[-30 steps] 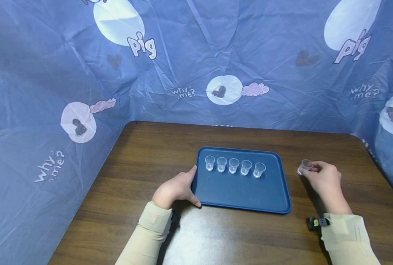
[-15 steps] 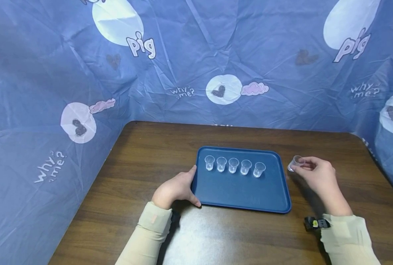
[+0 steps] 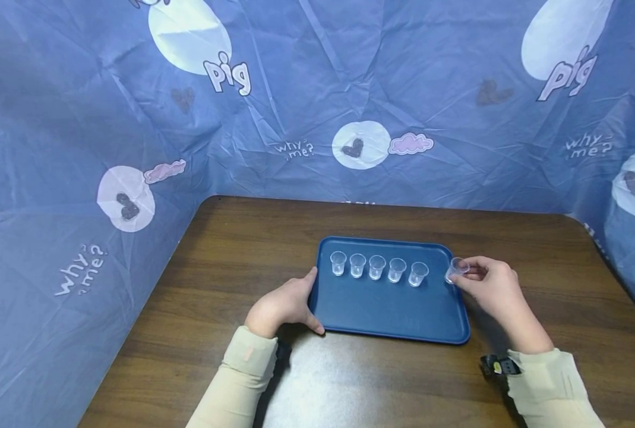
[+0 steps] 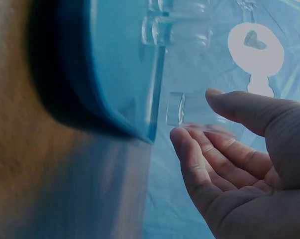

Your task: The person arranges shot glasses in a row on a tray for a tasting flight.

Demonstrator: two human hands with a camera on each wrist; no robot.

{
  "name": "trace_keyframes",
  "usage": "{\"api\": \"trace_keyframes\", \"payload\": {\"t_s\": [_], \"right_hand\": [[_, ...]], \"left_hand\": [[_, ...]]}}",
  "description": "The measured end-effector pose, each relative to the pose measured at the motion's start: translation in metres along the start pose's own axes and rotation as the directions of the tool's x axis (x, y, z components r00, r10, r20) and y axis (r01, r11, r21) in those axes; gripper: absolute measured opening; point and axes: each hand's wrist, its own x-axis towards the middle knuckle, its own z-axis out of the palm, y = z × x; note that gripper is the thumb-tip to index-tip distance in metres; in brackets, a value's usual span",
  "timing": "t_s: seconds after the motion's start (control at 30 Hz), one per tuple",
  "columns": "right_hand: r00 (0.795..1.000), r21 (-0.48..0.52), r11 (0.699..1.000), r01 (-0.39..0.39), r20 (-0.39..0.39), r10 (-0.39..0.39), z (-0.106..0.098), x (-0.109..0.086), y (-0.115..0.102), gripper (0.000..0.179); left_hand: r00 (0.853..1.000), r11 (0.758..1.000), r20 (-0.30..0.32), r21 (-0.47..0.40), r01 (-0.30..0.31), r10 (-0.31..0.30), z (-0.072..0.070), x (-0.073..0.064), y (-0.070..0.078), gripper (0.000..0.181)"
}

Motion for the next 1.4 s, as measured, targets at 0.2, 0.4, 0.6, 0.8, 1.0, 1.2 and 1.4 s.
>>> {"api": "trace_keyframes", "payload": {"t_s": [0.2,0.4,0.6,0.8,1.0,1.2,1.4], "right_hand": [[0.998,-0.003,1.0,0.01,0.055,-0.01,0.012,0.0,-0.006,0.034],[0.997,-0.008,1.0,0.016,0.069,-0.015,0.02,0.003,-0.008,0.032],[0.997,-0.01,1.0,0.008,0.072,-0.007,0.024,0.004,-0.006,0.029],[0.997,-0.017,1.0,-0.004,0.077,0.005,0.027,0.004,-0.004,0.029],[0.997,-0.017,1.0,-0.013,0.079,0.014,0.027,0.003,-0.005,0.031],[0.996,-0.016,1.0,-0.021,0.085,0.022,0.028,0.004,-0.005,0.031],[0.996,-0.018,0.999,-0.026,0.084,0.028,0.027,0.003,-0.005,0.032]], "left_hand": [[1.0,1.0,0.002,0.002,0.01,-0.01,-0.001,-0.001,0.0,0.136],[1.0,1.0,0.001,0.007,0.009,-0.009,0.0,0.0,0.0,0.136],[1.0,1.0,-0.002,0.007,0.003,-0.003,0.0,0.0,0.001,0.137],[1.0,1.0,0.0,-0.001,0.007,-0.007,0.0,0.0,0.001,0.137],[1.0,1.0,0.0,-0.009,0.001,-0.001,0.0,-0.001,0.0,0.137],[1.0,1.0,-0.001,-0.005,-0.005,0.005,-0.001,0.0,0.001,0.137],[1.0,1.0,-0.006,-0.009,-0.011,0.011,0.0,0.0,0.001,0.136]]}}
